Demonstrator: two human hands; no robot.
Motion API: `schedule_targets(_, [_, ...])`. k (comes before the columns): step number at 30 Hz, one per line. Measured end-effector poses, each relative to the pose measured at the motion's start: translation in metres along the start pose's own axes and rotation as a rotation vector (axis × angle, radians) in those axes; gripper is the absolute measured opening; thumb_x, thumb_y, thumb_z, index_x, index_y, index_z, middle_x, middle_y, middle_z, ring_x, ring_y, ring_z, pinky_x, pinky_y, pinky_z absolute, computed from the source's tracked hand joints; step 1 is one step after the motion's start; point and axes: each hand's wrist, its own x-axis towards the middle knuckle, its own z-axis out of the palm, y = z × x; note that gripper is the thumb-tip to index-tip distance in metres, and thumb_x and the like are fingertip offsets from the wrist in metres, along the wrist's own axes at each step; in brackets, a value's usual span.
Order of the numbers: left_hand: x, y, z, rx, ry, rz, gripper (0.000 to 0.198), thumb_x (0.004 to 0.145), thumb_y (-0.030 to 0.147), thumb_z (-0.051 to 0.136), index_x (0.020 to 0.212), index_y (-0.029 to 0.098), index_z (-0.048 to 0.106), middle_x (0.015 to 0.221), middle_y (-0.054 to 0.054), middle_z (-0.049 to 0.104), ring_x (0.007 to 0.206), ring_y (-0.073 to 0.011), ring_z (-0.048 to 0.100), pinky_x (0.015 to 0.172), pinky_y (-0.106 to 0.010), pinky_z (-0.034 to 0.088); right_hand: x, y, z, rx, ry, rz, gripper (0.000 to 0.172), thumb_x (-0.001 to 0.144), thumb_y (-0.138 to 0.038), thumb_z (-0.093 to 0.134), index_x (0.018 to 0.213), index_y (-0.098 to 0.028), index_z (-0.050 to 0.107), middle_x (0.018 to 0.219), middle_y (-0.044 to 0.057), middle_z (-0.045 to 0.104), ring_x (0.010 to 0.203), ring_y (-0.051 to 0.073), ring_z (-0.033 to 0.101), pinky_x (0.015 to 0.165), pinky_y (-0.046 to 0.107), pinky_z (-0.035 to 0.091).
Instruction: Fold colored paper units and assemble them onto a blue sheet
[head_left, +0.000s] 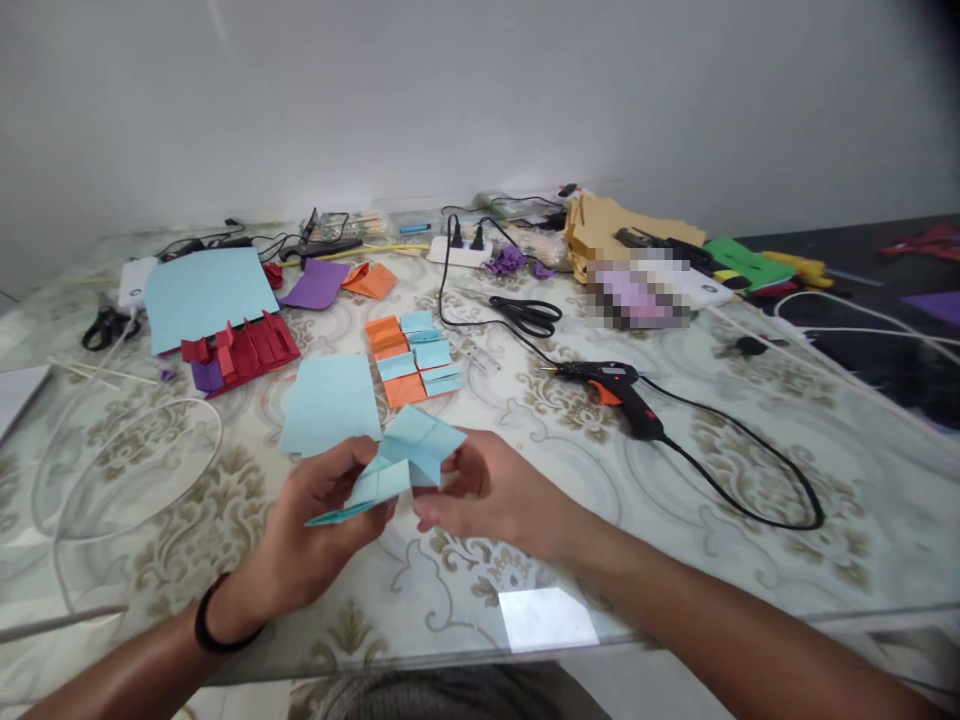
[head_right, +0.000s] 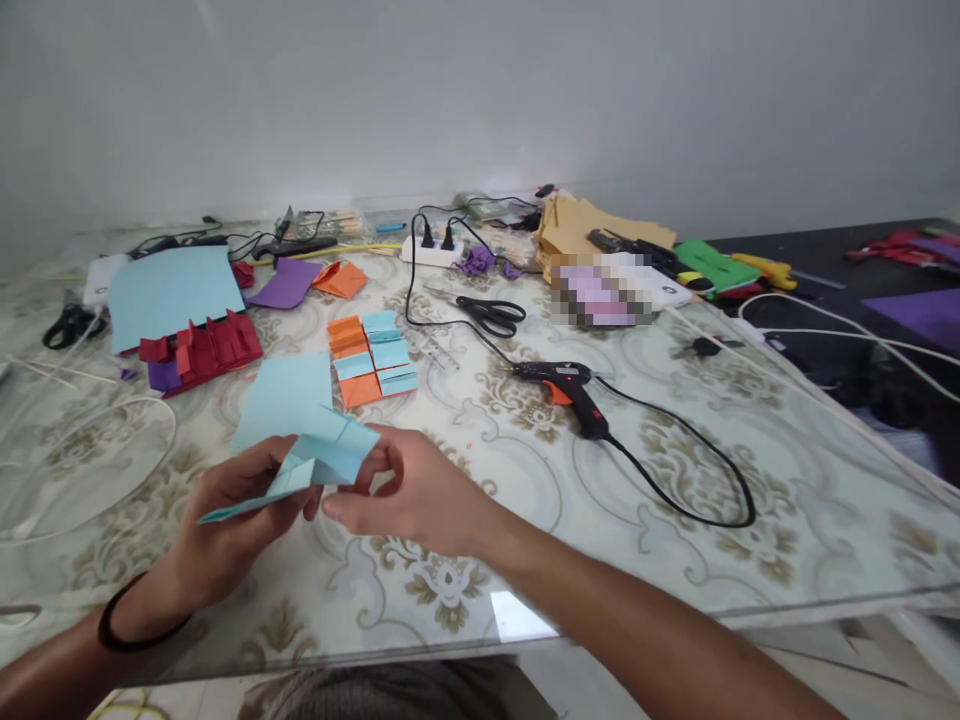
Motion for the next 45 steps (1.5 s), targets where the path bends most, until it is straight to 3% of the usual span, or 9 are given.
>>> schedule_targets(4, [-0.003, -0.003, 0.001, -0.001, -0.091, -0.016, 0.012, 0.085, 0.012, 0.067, 0.093, 0.021, 0.065, 0.082, 0.003, 0.064, 0.073, -0.0135, 0.055, 0.067, -0.023, 0.043, -0.001, 0.005, 0.009, 0.032, 0.029, 0.040, 0.014, 0.075, -0.014, 0.079, 0.084, -0.016, 0.068, 0.077, -0.001, 0.068, 0.068, 0.013, 0.066, 0.065, 0.025, 0.056])
schedule_targets(10, [-0.003, 0.002, 0.000, 0.067, -0.102, -0.008, 0.011, 0.084, 0.014, 0.067, 0.091, 0.023, 0.065, 0.082, 0.003, 0.066, 0.075, -0.0156, 0.058, 0.069, -0.026, 0.045, -0.001, 0.003, 0.015, 0.067, 0.086, 0.067, 0.012, 0.070, -0.012, 0.076, 0.078, -0.016, 0.068, 0.071, -0.002, 0.069, 0.064, 0.012, 0.066, 0.064, 0.025, 0.058])
schedule_targets(17, [-0.001, 0.005, 0.004, -0.049, -0.044, -0.030, 0.010, 0.080, 0.011, 0.065, 0.084, 0.020, 0.065, 0.079, -0.002, 0.071, 0.074, -0.0185, 0.066, 0.068, -0.029, 0.049, -0.003, -0.002, 0.017, 0.081, 0.079, 0.021, 0.011, 0.070, -0.008, 0.070, 0.075, -0.017, 0.068, 0.069, -0.003, 0.069, 0.063, 0.011, 0.065, 0.062, 0.022, 0.055])
schedule_targets(27, [0.005, 0.004, -0.009, 0.044, 0.162, 0.028, 0.008, 0.089, 0.019, 0.066, 0.081, 0.020, 0.064, 0.068, 0.003, 0.062, 0.062, -0.0117, 0.057, 0.059, -0.023, 0.047, 0.001, -0.007, 0.005, 0.073, 0.190, -0.049, 0.018, 0.071, -0.021, 0.083, 0.068, -0.018, 0.066, 0.064, -0.002, 0.067, 0.059, 0.013, 0.063, 0.064, 0.028, 0.059])
schedule_targets(31, [0.010, 0.001, -0.015, -0.041, 0.233, 0.047, 0.010, 0.100, 0.023, 0.060, 0.092, 0.020, 0.066, 0.075, 0.001, 0.066, 0.067, -0.0124, 0.062, 0.065, -0.024, 0.051, 0.002, -0.008, -0.002, -0.012, 0.246, -0.073, 0.020, 0.072, -0.026, 0.085, 0.075, -0.017, 0.068, 0.071, 0.000, 0.070, 0.065, 0.016, 0.066, 0.065, 0.028, 0.059])
schedule_targets(36, [0.008, -0.001, -0.010, 0.000, 0.042, -0.072, 0.023, 0.097, 0.034, 0.068, 0.115, 0.020, 0.071, 0.097, -0.006, 0.076, 0.086, -0.0190, 0.071, 0.074, -0.028, 0.057, -0.001, -0.008, 0.003, -0.217, 0.199, 0.017, 0.014, 0.079, -0.025, 0.079, 0.084, -0.018, 0.068, 0.071, -0.001, 0.067, 0.064, 0.013, 0.061, 0.062, 0.025, 0.052])
schedule_targets(39, [0.006, -0.003, -0.008, 0.124, 0.012, -0.106, 0.021, 0.093, 0.037, 0.072, 0.107, 0.021, 0.074, 0.088, -0.003, 0.076, 0.082, -0.0193, 0.071, 0.071, -0.028, 0.057, -0.002, -0.008, 0.006, -0.390, 0.165, 0.027, 0.008, 0.083, -0.022, 0.072, 0.080, -0.018, 0.066, 0.070, -0.002, 0.065, 0.064, 0.013, 0.060, 0.061, 0.024, 0.051])
schedule_targets(42, [0.006, -0.004, -0.009, 0.244, 0.038, -0.070, 0.016, 0.094, 0.036, 0.071, 0.096, 0.022, 0.076, 0.083, -0.001, 0.076, 0.076, -0.0172, 0.070, 0.068, -0.027, 0.055, -0.001, -0.008, 0.005, -0.550, 0.139, -0.072, 0.003, 0.085, -0.019, 0.067, 0.086, -0.018, 0.069, 0.078, 0.000, 0.069, 0.069, 0.014, 0.063, 0.066, 0.025, 0.054])
schedule_targets(45, [0.006, -0.004, -0.010, 0.280, 0.057, -0.052, 0.015, 0.096, 0.036, 0.070, 0.093, 0.022, 0.075, 0.082, 0.000, 0.077, 0.074, -0.0156, 0.070, 0.068, -0.026, 0.054, 0.001, -0.006, 0.004, -0.606, 0.188, -0.230, 0.020, 0.086, -0.016, 0.065, 0.105, -0.021, 0.072, 0.104, 0.005, 0.073, 0.089, 0.017, 0.069, 0.076, 0.027, 0.059])
